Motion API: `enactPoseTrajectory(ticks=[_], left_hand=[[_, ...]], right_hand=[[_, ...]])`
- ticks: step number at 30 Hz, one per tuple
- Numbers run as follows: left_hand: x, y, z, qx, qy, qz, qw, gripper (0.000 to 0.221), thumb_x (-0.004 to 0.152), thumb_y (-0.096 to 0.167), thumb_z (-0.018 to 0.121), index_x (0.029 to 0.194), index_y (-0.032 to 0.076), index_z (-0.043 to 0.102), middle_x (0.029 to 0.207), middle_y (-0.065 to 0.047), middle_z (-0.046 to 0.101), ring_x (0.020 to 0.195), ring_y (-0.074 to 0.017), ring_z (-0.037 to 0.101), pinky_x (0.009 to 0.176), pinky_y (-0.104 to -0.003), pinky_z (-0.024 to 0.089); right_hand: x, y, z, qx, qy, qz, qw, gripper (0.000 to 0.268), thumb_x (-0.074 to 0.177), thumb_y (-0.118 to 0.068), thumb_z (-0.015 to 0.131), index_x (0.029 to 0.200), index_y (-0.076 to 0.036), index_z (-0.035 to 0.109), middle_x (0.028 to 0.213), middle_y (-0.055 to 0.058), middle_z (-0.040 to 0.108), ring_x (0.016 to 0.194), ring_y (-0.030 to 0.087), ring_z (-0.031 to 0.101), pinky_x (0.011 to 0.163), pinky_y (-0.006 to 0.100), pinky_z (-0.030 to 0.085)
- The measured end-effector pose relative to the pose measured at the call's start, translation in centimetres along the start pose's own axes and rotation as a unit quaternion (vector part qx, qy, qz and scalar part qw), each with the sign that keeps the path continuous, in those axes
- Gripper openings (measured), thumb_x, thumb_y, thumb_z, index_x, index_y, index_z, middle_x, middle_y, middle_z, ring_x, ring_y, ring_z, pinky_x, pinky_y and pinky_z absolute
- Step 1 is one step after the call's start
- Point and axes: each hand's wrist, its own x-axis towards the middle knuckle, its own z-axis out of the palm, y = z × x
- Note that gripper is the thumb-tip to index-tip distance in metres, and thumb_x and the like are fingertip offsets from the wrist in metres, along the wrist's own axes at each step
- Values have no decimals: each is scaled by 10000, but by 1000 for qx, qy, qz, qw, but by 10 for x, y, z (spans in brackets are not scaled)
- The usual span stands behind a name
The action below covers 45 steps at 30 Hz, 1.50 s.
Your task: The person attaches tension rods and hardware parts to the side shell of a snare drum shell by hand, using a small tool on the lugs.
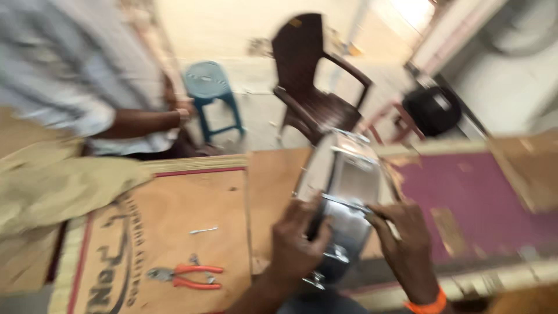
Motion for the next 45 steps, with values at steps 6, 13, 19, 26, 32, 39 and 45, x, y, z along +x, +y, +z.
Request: enactPoseTrajectory(ticks=[6,13,19,26,32,39,45], left_hand=[[-6,-1,-2,7,1,-4,1000,464,848,106,782,1293,20,687,997,-138,690,830,-301,731,732,-384,606],[-6,-1,-5,23,-7,-4,1000,469,860,138,757,1302,1,681,1009,-129,684,820,-291,721,733,-372,594],[-7,0,-3,6,-13,-17,1000,467,866,130,751,1310,6,682,1007,-120,688,807,-272,727,721,-361,600],[-7,-3,1,2,0,5,1000,478,857,111,762,1314,-3,679,1008,-123,687,807,-273,725,727,-357,608],[-6,-3,-2,7,-8,-6,1000,489,854,106,760,1320,-13,675,980,-122,684,784,-263,722,707,-357,602],[-7,-3,-1,-5,-11,-13,1000,484,864,106,750,1326,-12,671,994,-116,684,771,-228,726,696,-333,615],[-6,-1,-2,-6,-15,-13,1000,485,857,102,752,1318,-26,671,979,-130,685,761,-248,719,683,-345,604]], right_hand=[[-1,16,2,37,-50,62,996,195,831,-162,775,1006,-90,727,934,67,696,861,174,686,750,326,569],[-6,35,9,-113,-76,-6,991,180,876,-194,753,1030,-103,745,928,53,717,948,182,683,883,361,565],[-6,50,13,62,-72,87,992,397,750,-210,816,1107,-67,713,892,85,730,847,171,704,779,331,590],[-13,65,18,-58,-86,89,991,188,818,-204,804,920,-61,735,897,94,734,825,167,719,708,307,595],[-9,55,14,-65,-80,-11,995,248,775,-220,788,964,-63,757,838,74,728,789,160,694,707,314,569],[-8,55,20,39,-54,74,995,174,894,-212,752,972,-85,661,933,71,748,830,133,720,734,294,594],[-10,62,16,29,-90,39,995,381,782,-219,786,1081,-22,655,925,118,712,786,170,686,690,304,600]])
